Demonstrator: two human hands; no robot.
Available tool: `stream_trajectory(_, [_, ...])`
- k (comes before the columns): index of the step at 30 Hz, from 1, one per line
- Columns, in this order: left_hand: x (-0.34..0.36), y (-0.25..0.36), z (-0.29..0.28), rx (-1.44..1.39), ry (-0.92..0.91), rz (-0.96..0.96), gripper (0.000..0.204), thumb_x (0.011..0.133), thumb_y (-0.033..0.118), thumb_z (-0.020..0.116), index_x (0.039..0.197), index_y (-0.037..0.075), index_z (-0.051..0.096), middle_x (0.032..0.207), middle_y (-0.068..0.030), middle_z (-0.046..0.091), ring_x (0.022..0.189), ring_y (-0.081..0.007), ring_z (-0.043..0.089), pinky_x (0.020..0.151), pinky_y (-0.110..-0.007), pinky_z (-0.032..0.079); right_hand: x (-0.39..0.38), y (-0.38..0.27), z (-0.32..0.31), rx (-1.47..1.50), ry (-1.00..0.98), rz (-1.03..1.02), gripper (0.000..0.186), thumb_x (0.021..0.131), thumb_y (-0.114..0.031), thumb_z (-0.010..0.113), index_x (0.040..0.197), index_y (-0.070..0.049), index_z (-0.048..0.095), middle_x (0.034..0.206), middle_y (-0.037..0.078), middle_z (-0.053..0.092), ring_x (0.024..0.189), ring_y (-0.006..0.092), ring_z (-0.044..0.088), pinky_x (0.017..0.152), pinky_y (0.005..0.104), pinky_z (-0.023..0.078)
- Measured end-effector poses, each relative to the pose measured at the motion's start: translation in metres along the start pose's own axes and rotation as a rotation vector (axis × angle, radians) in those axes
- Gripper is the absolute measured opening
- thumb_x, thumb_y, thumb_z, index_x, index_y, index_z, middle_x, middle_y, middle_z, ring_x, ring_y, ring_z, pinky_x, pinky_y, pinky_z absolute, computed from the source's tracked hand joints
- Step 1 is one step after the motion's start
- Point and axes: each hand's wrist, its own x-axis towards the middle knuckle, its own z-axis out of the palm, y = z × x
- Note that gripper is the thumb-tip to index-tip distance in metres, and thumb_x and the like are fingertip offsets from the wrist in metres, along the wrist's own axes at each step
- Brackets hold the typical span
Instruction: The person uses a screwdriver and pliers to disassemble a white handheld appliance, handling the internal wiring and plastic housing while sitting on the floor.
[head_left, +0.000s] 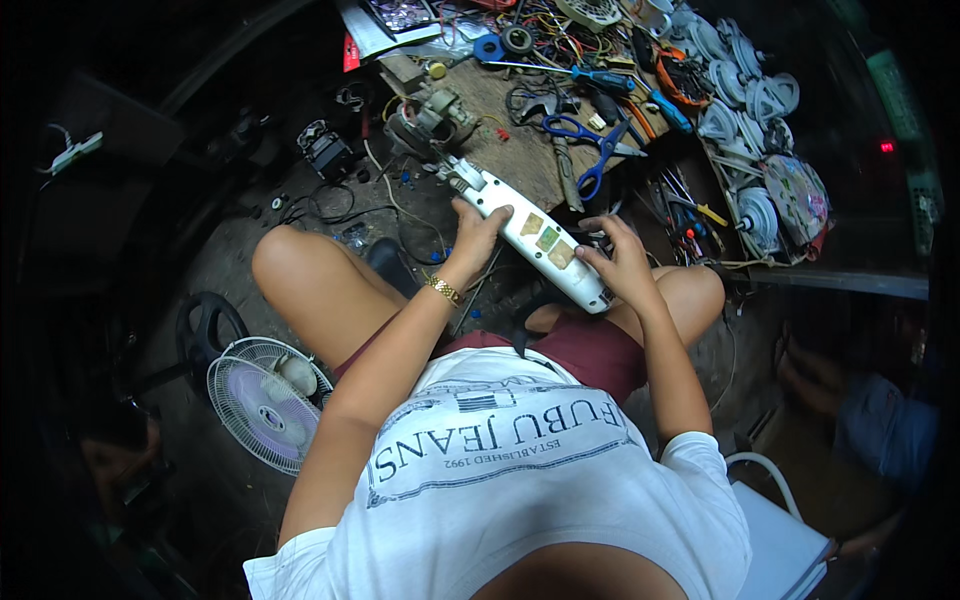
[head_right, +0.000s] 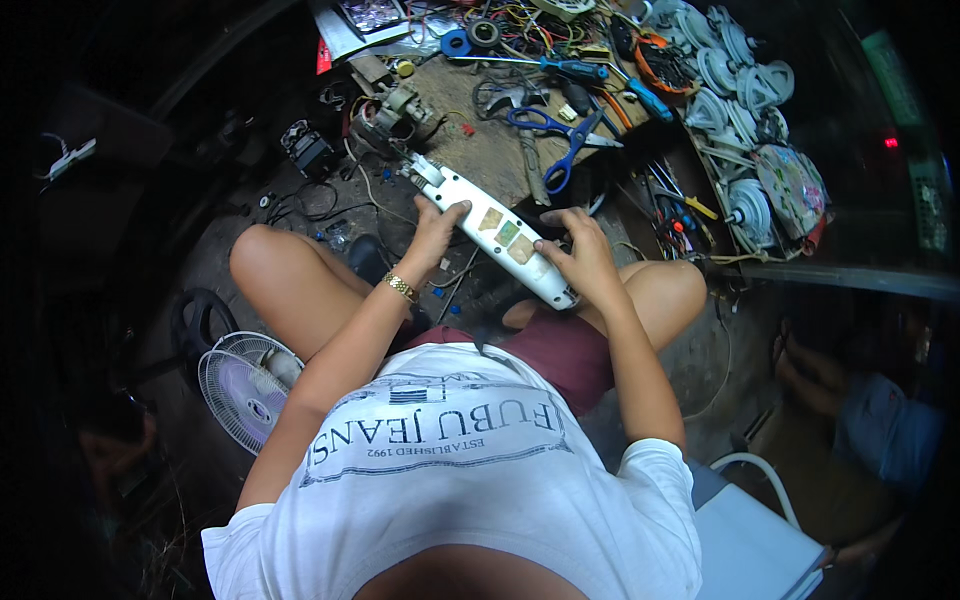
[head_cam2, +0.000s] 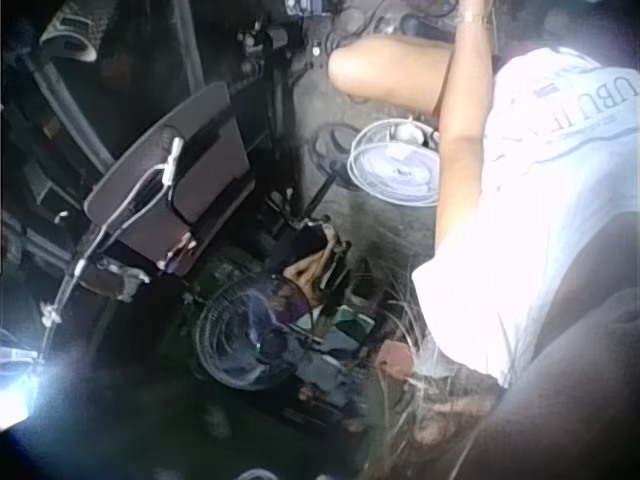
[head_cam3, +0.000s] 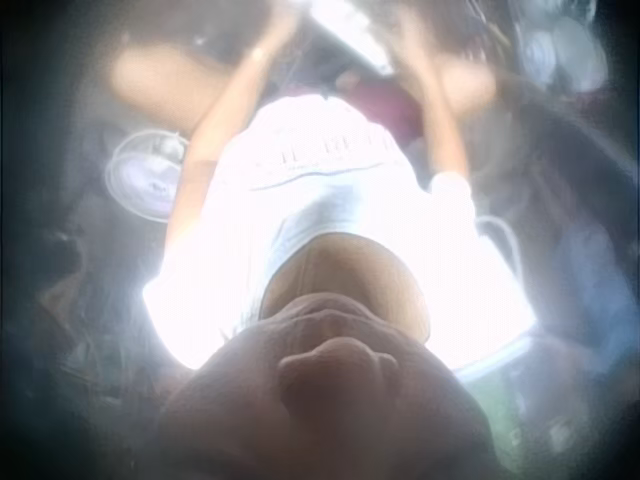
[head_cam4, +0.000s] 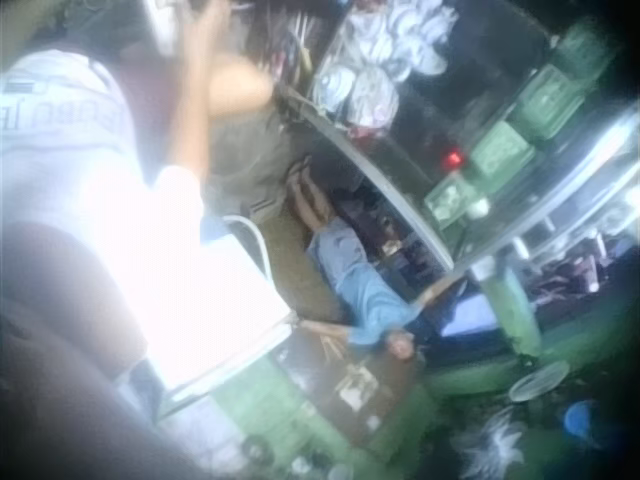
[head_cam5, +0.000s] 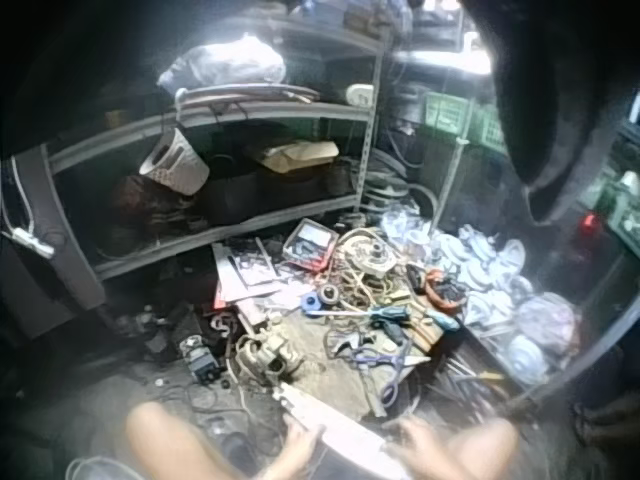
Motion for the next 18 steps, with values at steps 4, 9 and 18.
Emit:
stream_trajectory(4, [-0.003,0.006,0.000,-0.069,-0.027,-0.025,0.062,0.083,0.023,0.068,0.120,-0.001,0.025,0.115,-0.0164,0.046,0.109,-0.0195,0.048,0.096,-0.030,0.039,-0.021,0.053,0.011,0.207,-0.340,0.152,0.065,0.080,-0.035,0.073,0.129,0.000,0.048,0.119,0.022,0.057,0.114,0.0318,0.054,0.097,0.0379,0.043])
stream_trajectory(9, [0.000,-0.001,0.001,-0.088,-0.032,-0.020,0.064,0.085,0.027,0.067,0.124,0.001,0.024,0.119,-0.0144,0.046,0.112,-0.0208,0.049,0.098,-0.033,0.039,-0.024,0.078,0.022,0.512,-0.414,0.341,0.087,0.073,-0.043,0.078,0.137,-0.001,0.036,0.120,0.024,0.055,0.113,0.0298,0.053,0.096,0.0354,0.042])
stream_trajectory(18, [-0.058,-0.014,0.038,-0.034,-0.049,-0.457,0.097,0.078,0.039,0.076,0.136,-0.007,0.013,0.130,-0.0232,0.042,0.123,-0.0271,0.044,0.104,-0.033,0.035,-0.036,0.084,0.038,0.597,-0.180,0.377,0.087,0.069,-0.036,0.083,0.133,-0.003,0.036,0.090,0.012,0.058,0.084,0.0198,0.059,0.075,0.0321,0.047])
